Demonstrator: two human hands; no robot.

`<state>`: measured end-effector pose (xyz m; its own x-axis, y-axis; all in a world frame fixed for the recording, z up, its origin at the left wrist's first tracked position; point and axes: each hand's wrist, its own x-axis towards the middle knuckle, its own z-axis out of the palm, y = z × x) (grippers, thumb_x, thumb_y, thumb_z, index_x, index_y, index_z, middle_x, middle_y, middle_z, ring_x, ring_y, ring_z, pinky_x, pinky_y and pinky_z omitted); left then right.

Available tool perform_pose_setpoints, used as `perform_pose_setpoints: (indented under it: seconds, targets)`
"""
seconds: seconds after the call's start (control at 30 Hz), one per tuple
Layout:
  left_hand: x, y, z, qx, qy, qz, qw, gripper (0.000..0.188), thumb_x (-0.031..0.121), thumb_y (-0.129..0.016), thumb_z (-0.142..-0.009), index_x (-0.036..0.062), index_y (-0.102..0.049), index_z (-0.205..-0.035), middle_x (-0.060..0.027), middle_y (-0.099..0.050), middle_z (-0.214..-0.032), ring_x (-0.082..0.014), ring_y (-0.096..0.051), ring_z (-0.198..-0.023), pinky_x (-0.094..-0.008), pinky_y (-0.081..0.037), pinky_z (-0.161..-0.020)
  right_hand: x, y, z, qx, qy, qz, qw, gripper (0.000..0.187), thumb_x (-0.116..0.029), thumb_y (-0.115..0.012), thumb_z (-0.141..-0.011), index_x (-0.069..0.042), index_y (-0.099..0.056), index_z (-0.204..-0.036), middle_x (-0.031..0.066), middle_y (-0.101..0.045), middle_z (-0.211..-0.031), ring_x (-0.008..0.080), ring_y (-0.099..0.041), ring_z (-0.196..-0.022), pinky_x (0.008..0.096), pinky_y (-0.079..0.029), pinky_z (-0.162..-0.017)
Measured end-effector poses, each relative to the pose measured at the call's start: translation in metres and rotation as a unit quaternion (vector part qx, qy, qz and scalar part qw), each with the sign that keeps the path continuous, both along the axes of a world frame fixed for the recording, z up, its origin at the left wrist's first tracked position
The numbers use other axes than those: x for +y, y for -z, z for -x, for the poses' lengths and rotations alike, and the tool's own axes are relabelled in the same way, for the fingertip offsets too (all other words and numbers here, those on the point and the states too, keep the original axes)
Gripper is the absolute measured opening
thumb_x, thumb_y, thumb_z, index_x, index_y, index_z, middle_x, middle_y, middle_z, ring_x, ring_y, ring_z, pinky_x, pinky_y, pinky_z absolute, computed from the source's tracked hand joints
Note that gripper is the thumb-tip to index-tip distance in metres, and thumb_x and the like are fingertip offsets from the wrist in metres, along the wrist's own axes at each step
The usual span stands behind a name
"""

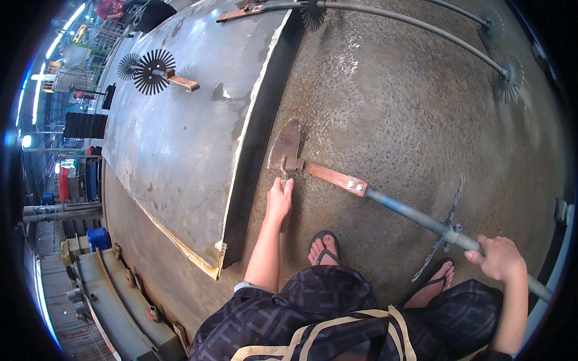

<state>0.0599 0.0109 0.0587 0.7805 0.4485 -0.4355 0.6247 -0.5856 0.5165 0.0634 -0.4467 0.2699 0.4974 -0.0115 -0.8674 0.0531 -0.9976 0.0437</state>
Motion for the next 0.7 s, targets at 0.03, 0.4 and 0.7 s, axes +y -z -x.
perform_pose_setpoints:
  seconds: [0.03,0.4,0.7]
  targets:
    - [0.001,0.004,0.000,-0.017,-0.010,0.001,1.000,0.053,0.042,-0.051,-0.091,0.0015,-0.049,-0.125,-0.0306,-0.061,-0.104,-0.0440,-0.057,-0.105,-0.0477,-0.045,-0.088,0.002,-0.001,0.000,0.003,0.001,0.003,1.000,0.044,-0.044,-0.056,-0.087,-0.003,-0.060,-0.101,0.0221,-0.065,-0.084,0.0384,-0.061,-0.091,0.0458,-0.045,-0.084]
    - [0.000,0.016,0.004,-0.002,-0.039,0.037,0.999,0.056,0.042,-0.051,-0.091,-0.0006,-0.047,-0.127,-0.0301,-0.061,-0.106,-0.0425,-0.057,-0.106,-0.0455,-0.045,-0.089,0.001,-0.001,0.000,0.010,0.002,0.013,1.000,0.043,-0.044,-0.055,-0.088,-0.005,-0.059,-0.102,0.0215,-0.065,-0.086,0.0377,-0.061,-0.092,0.0459,-0.044,-0.085]
    - [-0.002,0.019,0.006,-0.041,-0.020,0.024,0.999,0.051,0.041,-0.052,-0.091,0.0003,-0.049,-0.122,-0.0309,-0.062,-0.099,-0.0447,-0.058,-0.100,-0.0483,-0.046,-0.083,0.005,-0.004,0.001,0.003,0.007,0.017,1.000,0.042,-0.043,-0.055,-0.088,-0.003,-0.059,-0.100,0.0205,-0.065,-0.086,0.0373,-0.061,-0.093,0.0458,-0.044,-0.086]
